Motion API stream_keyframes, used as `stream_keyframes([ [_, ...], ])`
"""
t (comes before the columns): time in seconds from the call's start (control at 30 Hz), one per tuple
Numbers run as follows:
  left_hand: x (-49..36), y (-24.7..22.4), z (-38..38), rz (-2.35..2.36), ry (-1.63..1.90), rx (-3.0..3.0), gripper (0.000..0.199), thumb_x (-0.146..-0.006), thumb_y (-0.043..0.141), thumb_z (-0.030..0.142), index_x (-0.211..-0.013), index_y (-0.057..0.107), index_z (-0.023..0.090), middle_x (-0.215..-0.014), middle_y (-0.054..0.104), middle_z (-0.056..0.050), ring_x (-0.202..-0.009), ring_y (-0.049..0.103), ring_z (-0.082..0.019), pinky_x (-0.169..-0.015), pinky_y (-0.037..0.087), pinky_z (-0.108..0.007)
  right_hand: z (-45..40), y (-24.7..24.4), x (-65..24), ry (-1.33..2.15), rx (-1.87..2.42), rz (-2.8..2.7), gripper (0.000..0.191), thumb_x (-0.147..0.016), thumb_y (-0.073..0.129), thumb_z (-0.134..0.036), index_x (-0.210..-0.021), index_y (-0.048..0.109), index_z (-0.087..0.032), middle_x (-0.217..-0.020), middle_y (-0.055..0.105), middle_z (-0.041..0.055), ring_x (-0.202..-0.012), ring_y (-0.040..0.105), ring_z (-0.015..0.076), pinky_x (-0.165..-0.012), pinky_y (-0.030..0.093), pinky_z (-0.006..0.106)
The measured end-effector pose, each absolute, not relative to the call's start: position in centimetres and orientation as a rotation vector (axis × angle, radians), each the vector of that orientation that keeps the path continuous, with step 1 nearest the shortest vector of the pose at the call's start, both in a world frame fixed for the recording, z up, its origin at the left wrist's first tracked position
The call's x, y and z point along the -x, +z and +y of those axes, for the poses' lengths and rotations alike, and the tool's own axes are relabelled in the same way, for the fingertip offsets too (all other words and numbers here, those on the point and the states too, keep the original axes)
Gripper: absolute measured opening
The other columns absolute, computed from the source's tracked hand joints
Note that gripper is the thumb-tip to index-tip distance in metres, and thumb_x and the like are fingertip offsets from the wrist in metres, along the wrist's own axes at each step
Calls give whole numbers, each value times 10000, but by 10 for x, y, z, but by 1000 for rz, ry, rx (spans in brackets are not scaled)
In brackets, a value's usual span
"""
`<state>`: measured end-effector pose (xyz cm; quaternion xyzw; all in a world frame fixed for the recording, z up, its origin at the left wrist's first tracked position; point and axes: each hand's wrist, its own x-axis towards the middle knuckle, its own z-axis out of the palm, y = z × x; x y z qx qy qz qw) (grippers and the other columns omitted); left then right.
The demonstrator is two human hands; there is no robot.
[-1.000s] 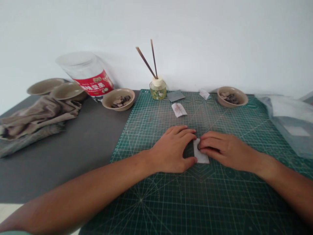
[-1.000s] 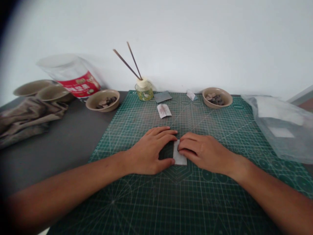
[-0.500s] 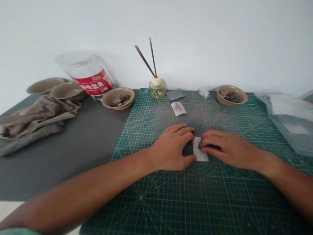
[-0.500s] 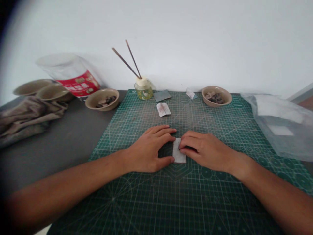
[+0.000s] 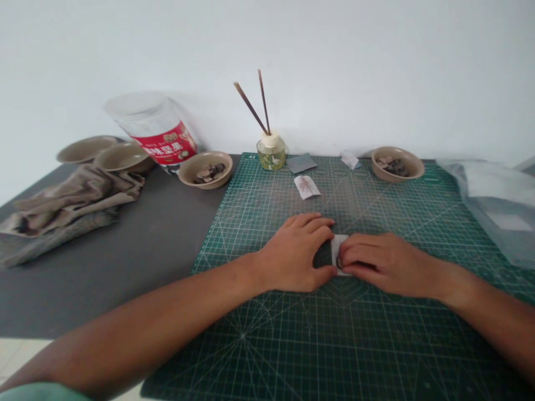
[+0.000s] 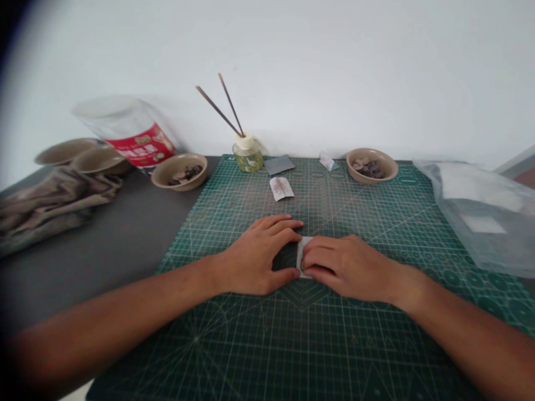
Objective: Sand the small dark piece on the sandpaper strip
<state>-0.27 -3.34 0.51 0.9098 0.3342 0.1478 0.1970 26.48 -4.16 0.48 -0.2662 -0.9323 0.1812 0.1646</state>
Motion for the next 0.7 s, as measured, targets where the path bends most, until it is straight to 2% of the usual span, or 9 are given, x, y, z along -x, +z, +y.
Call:
stream_keyframes([
  [0.13, 2, 5, -33, 944, 418, -2533, 516, -885, 819, 473, -1306, 694, 203, -1643, 616, -149, -1616, 468, -402, -1326, 400, -636, -35, 3, -261, 430, 852, -2584, 130, -1095, 615, -238, -1067, 741, -250, -1083, 805, 44, -956, 790, 207, -788, 590, 325],
  [0.23, 2, 5, -32, 955, 417, -2527, 540, -892, 821, 483, -1337, 687, 207, -1647, 611, -146, -1623, 461, -398, -1330, 396, -631, -33, 7, -265, 493, 885, -2583, 103, -1085, 633, -247, -1036, 724, -255, -1089, 794, 38, -951, 784, 202, -820, 590, 329],
  [0.37, 2, 4, -32, 936, 416, -2535, 540, -902, 821, 495, -1339, 686, 208, -1648, 612, -140, -1619, 467, -389, -1333, 395, -618, -40, 7, -267, 618, 854, -2621, 82, -1063, 650, -218, -1022, 706, -263, -1019, 777, 5, -835, 757, 166, -728, 562, 292],
  [0.57, 2, 5, -31, 937, 421, -2528, 541, -894, 838, 488, -1326, 693, 197, -1654, 608, -144, -1609, 480, -382, -1340, 388, -605, -35, 1, -266, 419, 956, -2570, 122, -1079, 618, -238, -1064, 738, -254, -1112, 790, 61, -948, 768, 222, -786, 588, 338],
  [0.7, 3, 4, -31, 937, 422, -2524, 557, -895, 837, 491, -1346, 688, 200, -1649, 612, -141, -1616, 470, -389, -1339, 385, -614, -41, 7, -269, 507, 903, -2620, 125, -1087, 619, -259, -1040, 734, -261, -1056, 789, 34, -874, 766, 194, -740, 572, 320],
])
